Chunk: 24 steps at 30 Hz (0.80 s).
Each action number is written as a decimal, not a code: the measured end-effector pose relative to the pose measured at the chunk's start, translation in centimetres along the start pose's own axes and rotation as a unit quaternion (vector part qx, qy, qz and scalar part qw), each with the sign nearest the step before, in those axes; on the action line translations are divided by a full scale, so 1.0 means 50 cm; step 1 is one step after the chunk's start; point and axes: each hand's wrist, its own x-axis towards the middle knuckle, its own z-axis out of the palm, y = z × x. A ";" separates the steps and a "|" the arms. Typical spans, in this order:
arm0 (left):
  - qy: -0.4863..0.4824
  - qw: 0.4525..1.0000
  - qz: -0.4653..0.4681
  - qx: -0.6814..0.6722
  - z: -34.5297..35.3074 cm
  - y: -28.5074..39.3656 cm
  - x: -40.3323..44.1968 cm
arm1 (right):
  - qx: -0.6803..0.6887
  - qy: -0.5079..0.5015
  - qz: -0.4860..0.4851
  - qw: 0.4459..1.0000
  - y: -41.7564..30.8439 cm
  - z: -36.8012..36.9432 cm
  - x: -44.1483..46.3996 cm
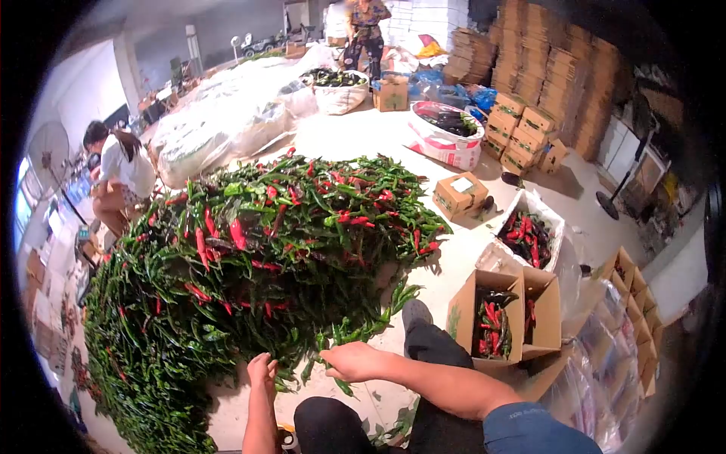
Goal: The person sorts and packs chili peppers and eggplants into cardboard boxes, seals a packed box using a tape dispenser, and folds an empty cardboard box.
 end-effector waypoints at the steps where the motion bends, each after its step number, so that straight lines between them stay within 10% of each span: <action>1: -0.015 0.999 0.033 0.012 0.042 0.057 -0.063 | 0.001 0.009 -0.001 1.000 0.001 -0.003 0.001; 9: -0.300 0.855 0.341 0.251 0.269 0.372 -0.485 | 0.011 0.055 0.027 0.998 0.031 -0.020 -0.016; 15: -0.406 0.783 0.341 0.325 0.323 0.389 -0.654 | 0.063 0.155 0.157 0.973 0.066 -0.060 -0.078; 18: -0.354 0.789 0.347 0.363 0.293 0.261 -0.537 | 0.276 0.366 0.237 0.857 0.154 -0.098 -0.087; 19: -0.327 0.757 0.337 0.455 0.269 0.228 -0.503 | 0.436 0.388 0.236 0.776 0.204 -0.120 -0.091; 21: -0.352 0.465 0.304 0.753 0.244 0.237 -0.523 | 0.597 0.349 0.197 0.695 0.339 -0.167 -0.109; 24: -0.385 0.592 0.262 0.658 0.240 0.248 -0.541 | 0.292 0.494 0.292 0.765 0.385 -0.363 -0.175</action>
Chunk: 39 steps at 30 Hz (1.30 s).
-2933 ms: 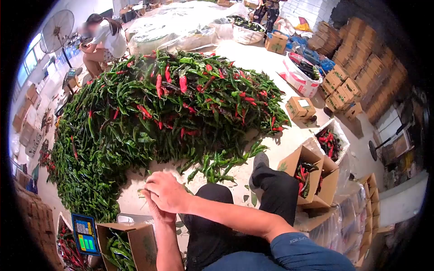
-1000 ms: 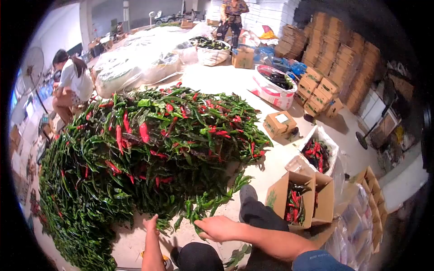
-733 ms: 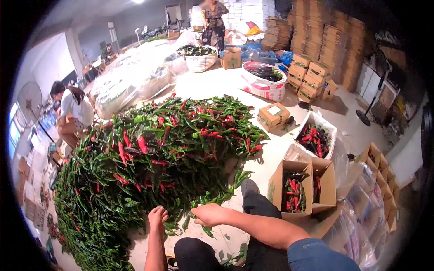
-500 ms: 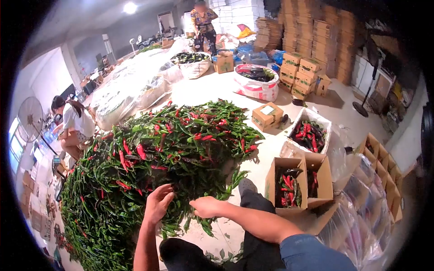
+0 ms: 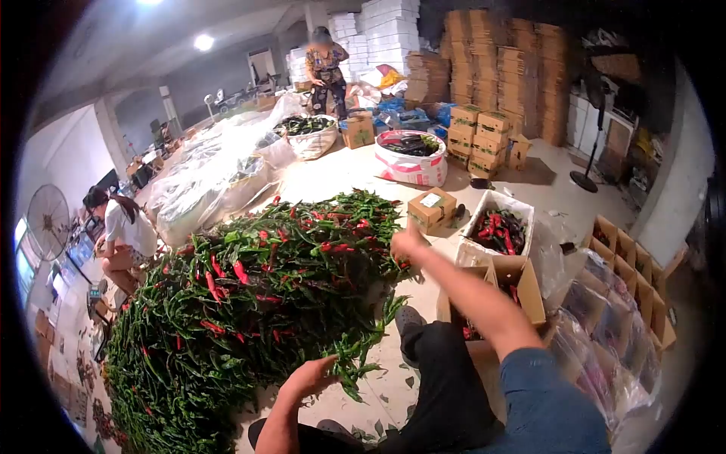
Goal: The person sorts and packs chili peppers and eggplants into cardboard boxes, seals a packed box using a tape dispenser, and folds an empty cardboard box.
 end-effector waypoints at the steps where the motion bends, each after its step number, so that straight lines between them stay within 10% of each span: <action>1: 0.017 0.997 0.008 -0.072 -0.009 0.016 -0.009 | -0.024 0.104 -0.039 0.994 -0.057 -0.055 0.025; 4: 0.118 0.982 0.052 -0.140 -0.003 0.034 -0.028 | -0.068 0.326 -0.138 0.933 -0.263 -0.186 -0.028; 7: 0.129 0.987 0.096 -0.016 -0.004 0.012 -0.019 | -0.114 0.090 -0.317 0.937 -0.319 -0.068 -0.134; 9: 0.105 0.990 0.091 -0.020 -0.005 0.023 -0.018 | -0.210 -0.081 -0.580 0.783 -0.270 0.060 -0.214; 12: 0.072 0.995 0.073 0.000 0.002 0.025 -0.006 | -0.378 -0.420 -0.359 0.743 -0.256 0.133 -0.362; 17: 0.067 0.997 0.044 0.014 0.001 0.025 0.006 | -0.371 -0.387 -0.322 0.780 0.013 0.313 -0.346; 19: 0.054 0.998 0.033 0.015 0.003 0.036 0.017 | -0.477 -0.530 -0.286 0.640 -0.035 0.294 -0.374; 21: 0.043 0.999 0.028 0.014 -0.004 0.040 0.029 | -0.318 -0.473 -0.341 0.747 -0.004 0.324 -0.365; 33: -0.076 0.973 -0.104 0.194 0.007 0.101 0.098 | -0.358 -0.456 -0.362 0.730 -0.059 0.266 -0.385; 39: 0.070 0.992 0.053 0.094 -0.016 -0.008 0.103 | -0.341 -0.443 -0.361 0.746 -0.047 0.328 -0.371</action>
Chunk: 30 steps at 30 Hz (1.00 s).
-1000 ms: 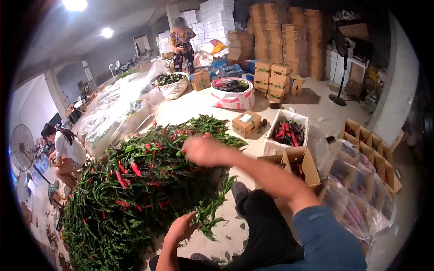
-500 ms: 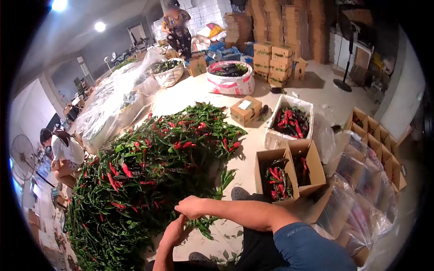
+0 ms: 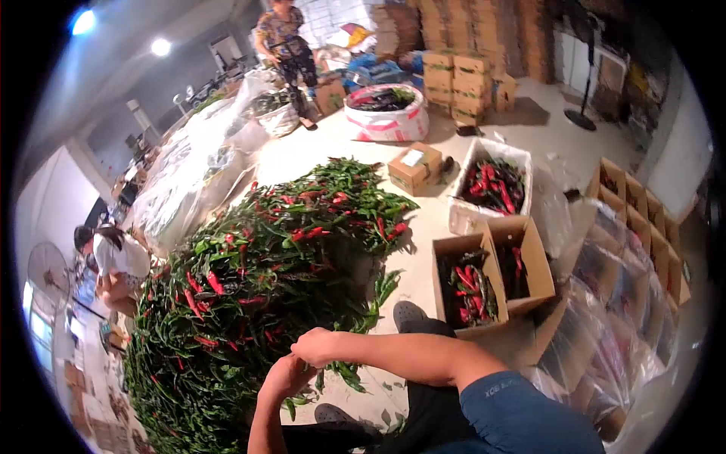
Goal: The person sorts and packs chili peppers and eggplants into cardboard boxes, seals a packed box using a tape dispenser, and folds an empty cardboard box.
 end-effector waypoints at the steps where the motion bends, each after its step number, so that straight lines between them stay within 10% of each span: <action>1: 0.007 1.000 0.007 -0.018 -0.014 0.001 0.006 | 0.012 0.012 -0.003 1.000 0.005 -0.001 0.000; 30: 0.007 0.998 0.061 -0.003 -0.025 0.037 -0.074 | 0.008 -0.054 -0.002 0.999 -0.007 0.009 0.005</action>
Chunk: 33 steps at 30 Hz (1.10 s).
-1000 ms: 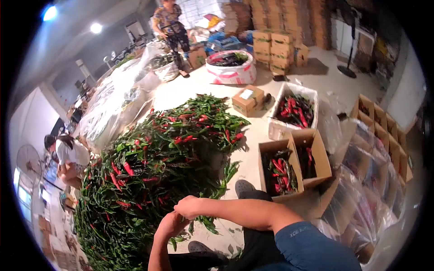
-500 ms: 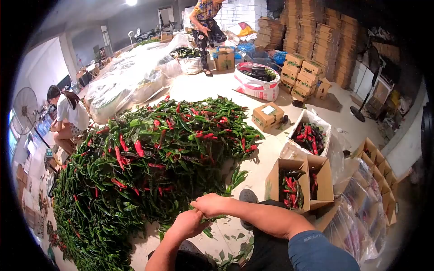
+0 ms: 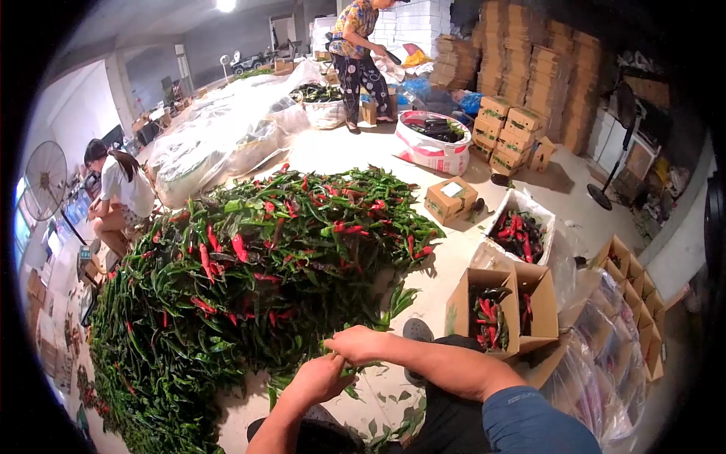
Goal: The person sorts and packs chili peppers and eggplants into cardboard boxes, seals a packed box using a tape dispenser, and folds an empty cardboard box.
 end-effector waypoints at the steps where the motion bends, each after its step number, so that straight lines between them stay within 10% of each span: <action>1: -0.002 1.000 0.001 -0.001 0.001 -0.001 0.001 | -0.004 -0.004 -0.002 1.000 -0.002 -0.004 -0.001; 33: -0.010 1.000 0.013 -0.014 0.009 0.011 0.024 | -0.022 0.009 0.008 1.000 0.027 0.012 -0.016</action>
